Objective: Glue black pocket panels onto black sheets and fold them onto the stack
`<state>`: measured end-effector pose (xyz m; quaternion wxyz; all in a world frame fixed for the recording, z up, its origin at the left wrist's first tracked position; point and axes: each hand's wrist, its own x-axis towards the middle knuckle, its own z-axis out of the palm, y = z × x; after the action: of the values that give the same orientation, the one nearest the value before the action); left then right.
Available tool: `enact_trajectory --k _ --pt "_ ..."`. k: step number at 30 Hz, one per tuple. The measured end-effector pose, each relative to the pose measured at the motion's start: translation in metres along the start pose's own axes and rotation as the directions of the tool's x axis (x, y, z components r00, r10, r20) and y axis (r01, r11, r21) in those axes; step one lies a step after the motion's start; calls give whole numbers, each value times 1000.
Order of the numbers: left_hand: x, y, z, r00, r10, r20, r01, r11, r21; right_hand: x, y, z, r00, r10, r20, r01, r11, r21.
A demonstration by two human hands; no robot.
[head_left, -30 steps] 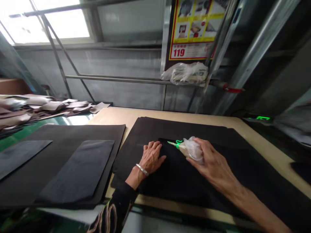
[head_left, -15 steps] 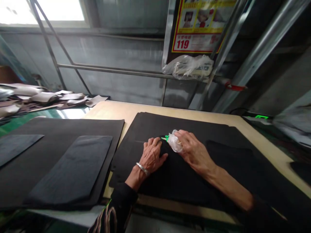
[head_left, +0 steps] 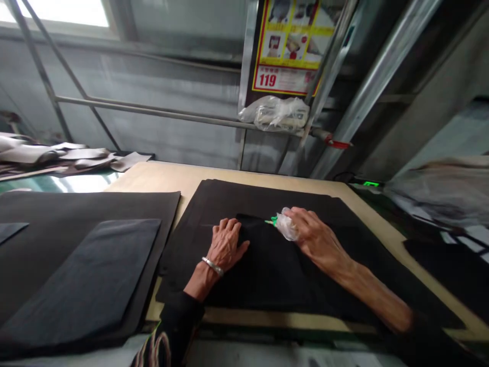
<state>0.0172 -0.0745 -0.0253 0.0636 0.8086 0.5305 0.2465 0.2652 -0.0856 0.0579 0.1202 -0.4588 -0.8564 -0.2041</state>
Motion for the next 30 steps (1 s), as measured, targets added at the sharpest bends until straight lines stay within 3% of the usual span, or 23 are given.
enact_trajectory --k 10,19,26,30 --pt "0 1 -1 1000 1 17 -1 1000 6 53 -59 9 998 24 66 -33 988 149" --pt "0 -3 3 1000 10 -3 -10 1000 4 26 -19 -9 995 -2 99 -3 999 44" --pt "1 -2 1 1000 6 23 -6 1000 16 49 -55 -4 993 40 111 -50 995 90" --pt "1 -3 1 1000 1 26 -1 1000 11 50 -48 -2 993 46 105 -60 989 135"
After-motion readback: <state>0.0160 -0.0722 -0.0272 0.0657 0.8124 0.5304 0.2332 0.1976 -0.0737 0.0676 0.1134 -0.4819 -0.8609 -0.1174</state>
